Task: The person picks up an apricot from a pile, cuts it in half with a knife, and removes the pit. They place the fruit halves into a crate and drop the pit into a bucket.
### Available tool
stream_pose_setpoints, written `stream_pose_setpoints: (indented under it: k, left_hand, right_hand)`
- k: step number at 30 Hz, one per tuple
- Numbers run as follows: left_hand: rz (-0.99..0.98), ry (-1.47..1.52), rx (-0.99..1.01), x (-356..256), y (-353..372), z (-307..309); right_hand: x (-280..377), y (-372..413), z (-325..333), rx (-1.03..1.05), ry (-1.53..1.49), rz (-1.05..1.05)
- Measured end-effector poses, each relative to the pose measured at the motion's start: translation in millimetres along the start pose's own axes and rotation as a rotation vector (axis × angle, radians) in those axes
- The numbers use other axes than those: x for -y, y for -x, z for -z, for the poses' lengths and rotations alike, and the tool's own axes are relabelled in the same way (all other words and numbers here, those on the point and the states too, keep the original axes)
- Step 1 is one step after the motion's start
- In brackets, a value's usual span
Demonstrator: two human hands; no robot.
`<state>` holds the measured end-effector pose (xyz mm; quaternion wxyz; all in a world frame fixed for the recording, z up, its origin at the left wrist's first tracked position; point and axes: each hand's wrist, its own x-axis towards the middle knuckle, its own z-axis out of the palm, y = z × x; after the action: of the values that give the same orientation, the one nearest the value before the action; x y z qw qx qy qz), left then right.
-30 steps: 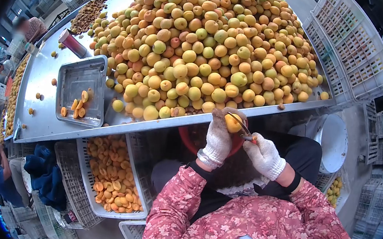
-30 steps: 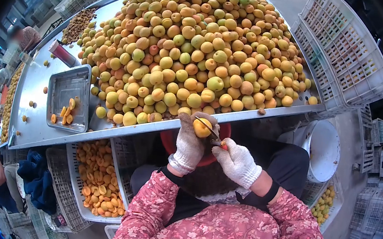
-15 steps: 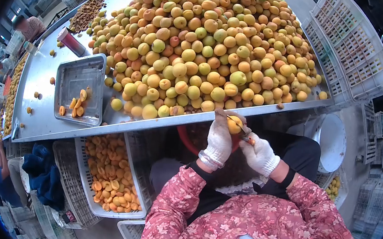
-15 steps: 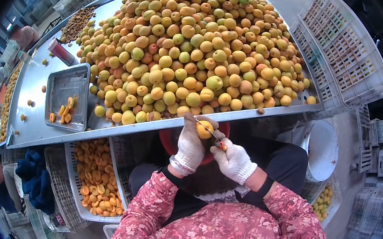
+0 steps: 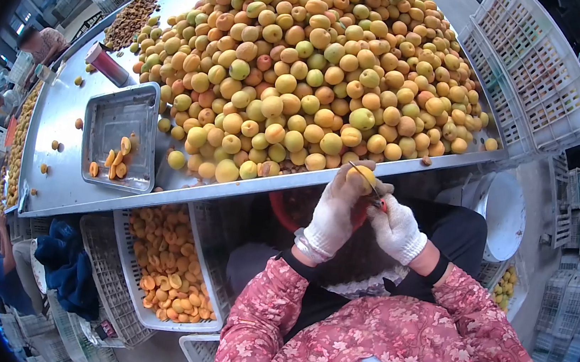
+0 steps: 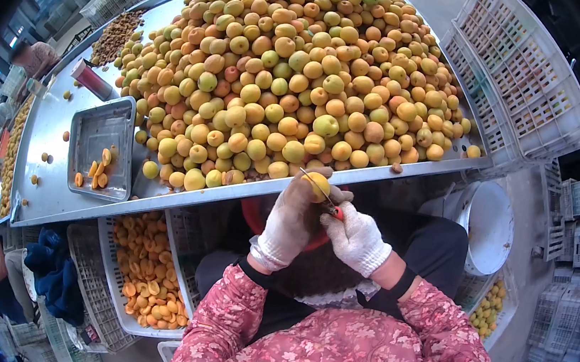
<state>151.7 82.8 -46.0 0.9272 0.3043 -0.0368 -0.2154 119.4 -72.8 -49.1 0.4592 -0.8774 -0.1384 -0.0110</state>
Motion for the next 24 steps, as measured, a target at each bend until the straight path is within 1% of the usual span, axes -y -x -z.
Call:
stream_pose_setpoints:
  k: [1, 3, 4, 5, 7, 9, 10, 11, 12, 13, 15, 16, 18, 19, 21, 22, 24]
  left_hand:
    - [0.001, 0.0, -0.001, 4.5, -1.6, 2.5]
    - [0.146, 0.397, 0.024, 13.0, -5.1, 9.2]
    - [0.142, 0.397, 0.019, 15.4, -4.7, 12.4]
    - [0.119, 0.363, 0.015, 14.8, -5.1, 12.7]
    - [0.096, 0.328, 0.02, 14.6, -8.0, 14.1]
    - [-0.074, -0.036, -0.096, 11.6, -10.7, 16.1]
    - [-0.078, -0.037, -0.097, 10.3, -10.1, 16.9]
    - [-0.115, -0.106, -0.104, 4.6, -8.1, 12.3]
    - [-0.148, -0.175, -0.113, 2.1, -5.8, 10.6]
    - [-0.142, -0.174, -0.117, 6.4, -4.7, 14.1]
    - [0.03, 0.359, 0.022, 14.9, -6.5, 18.2]
    - [0.03, 0.361, 0.026, 17.1, -6.5, 19.3]
    - [0.058, 0.378, -0.009, 14.0, -4.3, 17.6]
    - [0.056, 0.374, -0.011, 14.3, -5.7, 19.3]
    - [-0.13, 0.091, -0.113, 15.2, -12.6, 18.9]
    - [-0.133, 0.09, -0.108, 14.7, -12.1, 18.5]
    - [-0.19, -0.207, -0.158, 8.0, -5.1, 13.5]
  right_hand:
    - [-5.5, 2.4, -4.9, -0.041, 0.006, 0.028]
    - [-6.1, 2.3, -8.6, -0.064, 0.001, 0.012]
    - [-5.9, 1.6, -10.0, -0.085, -0.005, -0.001]
    - [-4.2, 0.6, -8.6, -0.085, -0.007, 0.0]
    - [1.8, -1.8, -0.6, 0.029, 0.016, -0.086]
    - [6.2, -4.6, 1.2, 0.035, 0.014, -0.095]
    - [7.3, -5.2, 0.5, 0.047, 0.007, -0.113]
    - [5.8, -5.2, -0.5, 0.05, 0.006, -0.111]
    - [2.5, -3.8, -2.2, 0.035, 0.032, -0.078]
    - [-0.9, -1.2, -4.8, 0.018, 0.058, -0.049]
    - [-7.0, 1.5, -12.1, -0.007, 0.073, -0.024]
    - [-8.6, 0.7, -13.5, -0.028, 0.089, 0.012]
    - [-6.8, -2.1, -14.1, -0.022, 0.084, -0.003]
    - [-3.2, -4.5, -13.3, -0.02, 0.027, -0.02]
    - [3.1, -8.3, -8.7, -0.025, -0.026, -0.034]
    - [5.8, -10.3, -5.5, 0.004, -0.03, -0.055]
    - [6.5, -13.2, -3.2, 0.035, -0.034, -0.074]
